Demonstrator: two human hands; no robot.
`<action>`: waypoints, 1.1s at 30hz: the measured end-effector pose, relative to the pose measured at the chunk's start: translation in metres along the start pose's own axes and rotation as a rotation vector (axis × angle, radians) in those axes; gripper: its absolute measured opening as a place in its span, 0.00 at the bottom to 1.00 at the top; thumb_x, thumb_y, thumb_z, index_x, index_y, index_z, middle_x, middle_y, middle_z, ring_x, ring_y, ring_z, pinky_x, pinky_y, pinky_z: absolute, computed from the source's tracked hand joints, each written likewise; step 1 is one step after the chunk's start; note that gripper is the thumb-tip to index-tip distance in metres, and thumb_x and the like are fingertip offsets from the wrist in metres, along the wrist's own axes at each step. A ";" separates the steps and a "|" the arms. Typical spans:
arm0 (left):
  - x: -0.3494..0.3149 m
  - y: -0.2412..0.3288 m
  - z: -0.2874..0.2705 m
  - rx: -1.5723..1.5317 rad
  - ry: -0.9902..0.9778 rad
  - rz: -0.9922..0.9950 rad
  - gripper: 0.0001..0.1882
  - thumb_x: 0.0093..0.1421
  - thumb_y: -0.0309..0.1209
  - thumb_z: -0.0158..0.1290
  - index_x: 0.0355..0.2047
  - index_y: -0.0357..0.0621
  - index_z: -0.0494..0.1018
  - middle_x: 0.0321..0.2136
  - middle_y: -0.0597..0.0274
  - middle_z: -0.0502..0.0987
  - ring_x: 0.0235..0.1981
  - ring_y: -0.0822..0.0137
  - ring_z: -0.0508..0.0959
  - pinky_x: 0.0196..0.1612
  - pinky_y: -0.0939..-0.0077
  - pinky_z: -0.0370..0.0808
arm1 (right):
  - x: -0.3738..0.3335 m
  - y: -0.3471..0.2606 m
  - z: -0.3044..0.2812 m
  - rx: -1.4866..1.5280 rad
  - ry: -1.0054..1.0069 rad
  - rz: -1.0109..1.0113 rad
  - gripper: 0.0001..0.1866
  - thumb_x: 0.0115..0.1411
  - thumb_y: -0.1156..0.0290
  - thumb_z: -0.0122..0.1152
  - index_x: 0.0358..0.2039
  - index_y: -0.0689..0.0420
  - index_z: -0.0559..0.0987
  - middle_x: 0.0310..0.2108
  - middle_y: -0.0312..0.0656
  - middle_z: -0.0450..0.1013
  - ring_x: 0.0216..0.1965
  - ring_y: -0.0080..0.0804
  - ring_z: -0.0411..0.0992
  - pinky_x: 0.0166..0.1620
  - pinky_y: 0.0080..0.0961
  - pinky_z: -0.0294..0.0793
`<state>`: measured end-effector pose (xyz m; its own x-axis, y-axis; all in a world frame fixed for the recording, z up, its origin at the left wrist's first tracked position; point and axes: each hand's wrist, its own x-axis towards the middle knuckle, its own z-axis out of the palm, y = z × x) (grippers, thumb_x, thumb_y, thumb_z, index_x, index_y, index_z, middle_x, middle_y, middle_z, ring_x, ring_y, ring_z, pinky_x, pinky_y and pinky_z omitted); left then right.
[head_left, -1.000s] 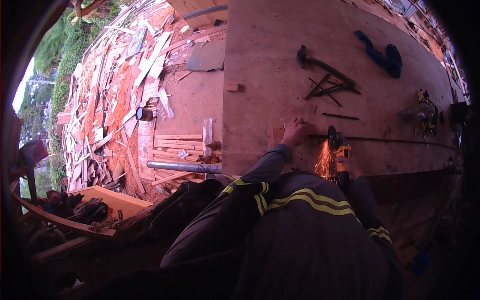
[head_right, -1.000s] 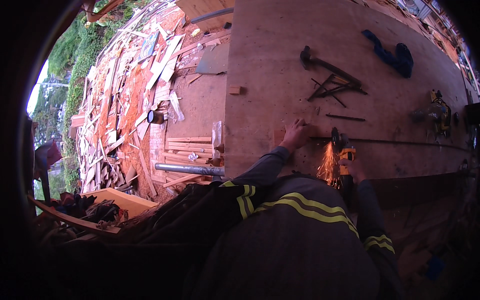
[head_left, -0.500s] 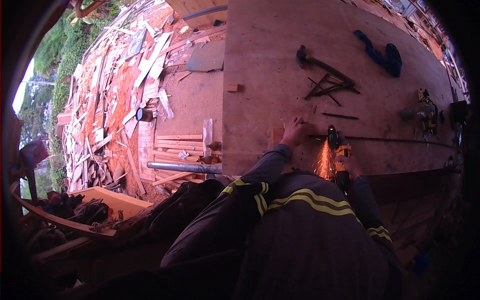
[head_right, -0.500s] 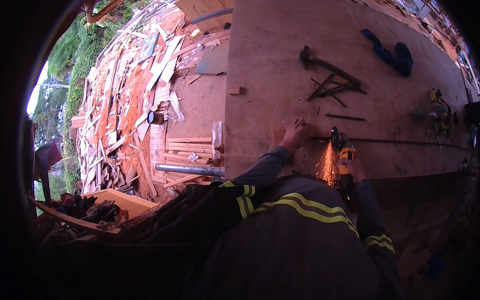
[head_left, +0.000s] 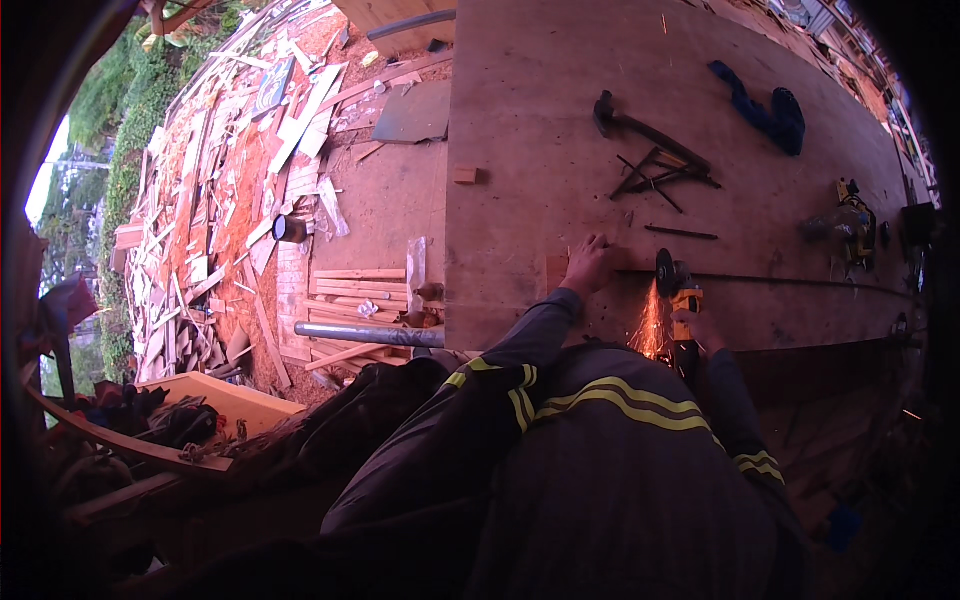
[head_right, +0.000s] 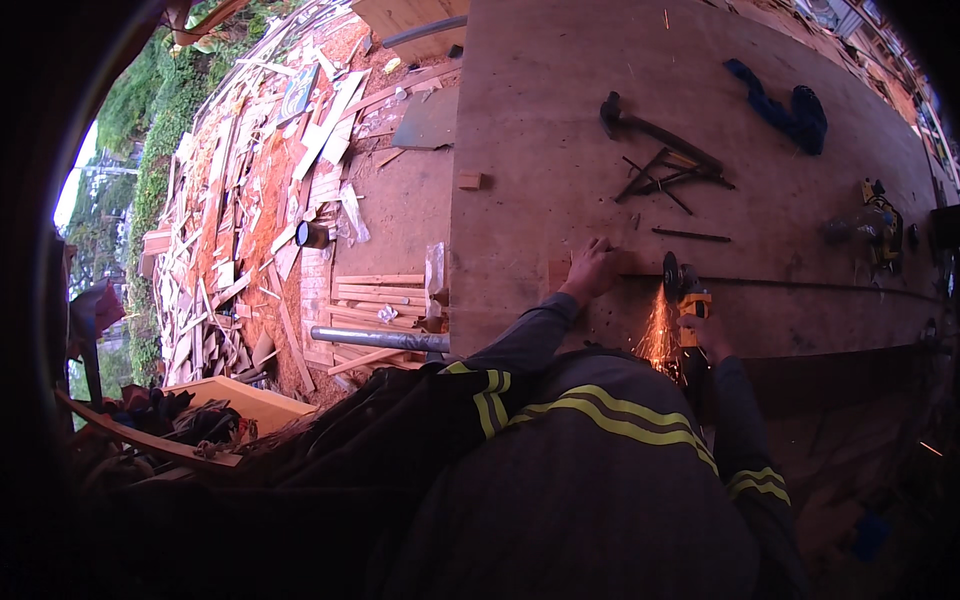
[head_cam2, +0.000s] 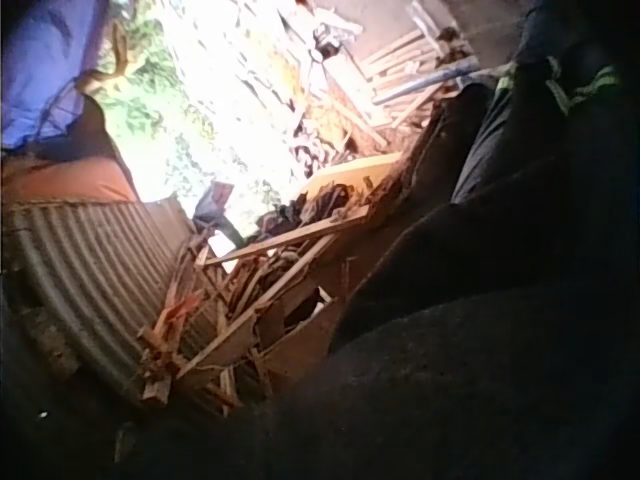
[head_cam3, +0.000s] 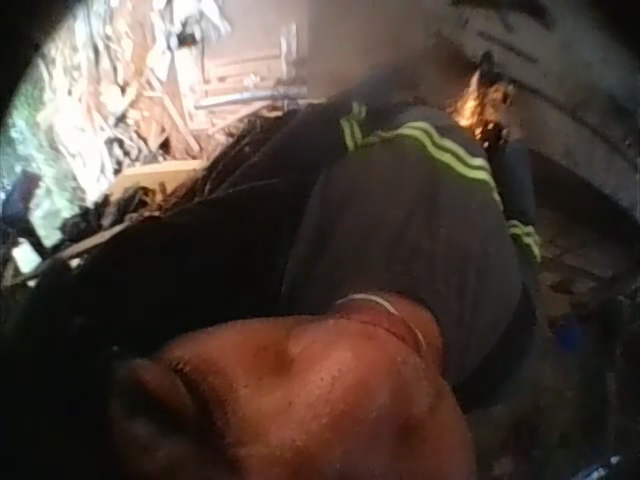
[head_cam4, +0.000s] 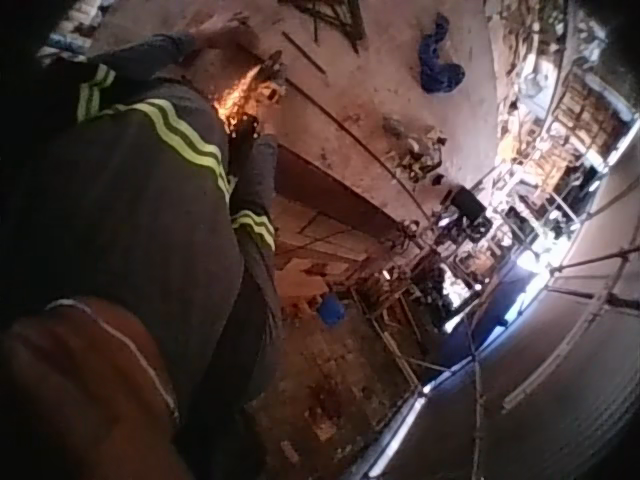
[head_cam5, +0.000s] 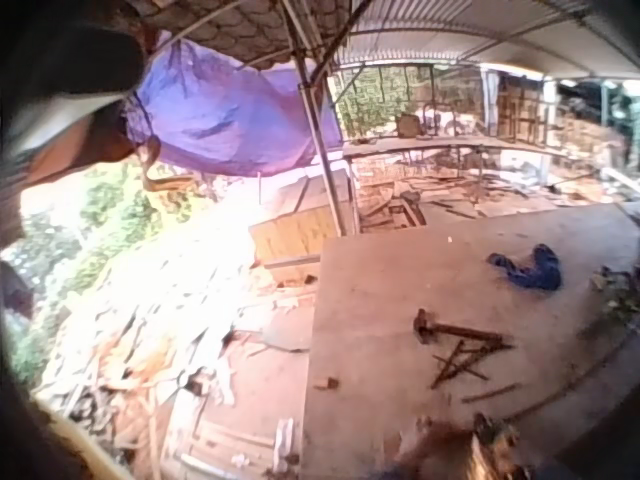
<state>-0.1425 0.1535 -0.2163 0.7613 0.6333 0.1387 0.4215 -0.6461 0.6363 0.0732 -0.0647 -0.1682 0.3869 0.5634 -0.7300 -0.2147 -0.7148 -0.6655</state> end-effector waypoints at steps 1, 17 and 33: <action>0.000 0.000 0.000 -0.024 0.014 -0.007 0.21 0.41 0.33 0.61 0.39 0.49 0.76 0.39 0.57 0.71 0.46 0.51 0.70 0.48 0.59 0.71 | 0.000 0.000 0.000 0.000 -0.001 0.000 0.10 0.48 0.67 0.67 0.27 0.58 0.79 0.22 0.35 0.74 0.22 0.27 0.73 0.25 0.28 0.72; 0.001 0.002 -0.004 0.017 -0.038 -0.006 0.24 0.41 0.34 0.64 0.42 0.53 0.76 0.40 0.58 0.71 0.47 0.52 0.70 0.48 0.58 0.72 | -0.004 0.003 -0.002 -0.062 0.015 0.008 0.10 0.49 0.66 0.66 0.29 0.58 0.80 0.25 0.34 0.75 0.25 0.24 0.72 0.30 0.27 0.71; 0.000 0.003 -0.005 0.034 -0.032 -0.026 0.26 0.41 0.33 0.64 0.44 0.54 0.75 0.40 0.57 0.71 0.47 0.52 0.70 0.49 0.59 0.71 | -0.019 -0.015 0.007 0.074 -0.022 0.140 0.09 0.49 0.68 0.66 0.30 0.58 0.79 0.25 0.34 0.75 0.24 0.25 0.74 0.28 0.26 0.73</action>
<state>-0.1432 0.1539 -0.2110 0.7651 0.6364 0.0980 0.4573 -0.6442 0.6131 0.0633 -0.0620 -0.1459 0.3292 0.4698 -0.8191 -0.3307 -0.7552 -0.5660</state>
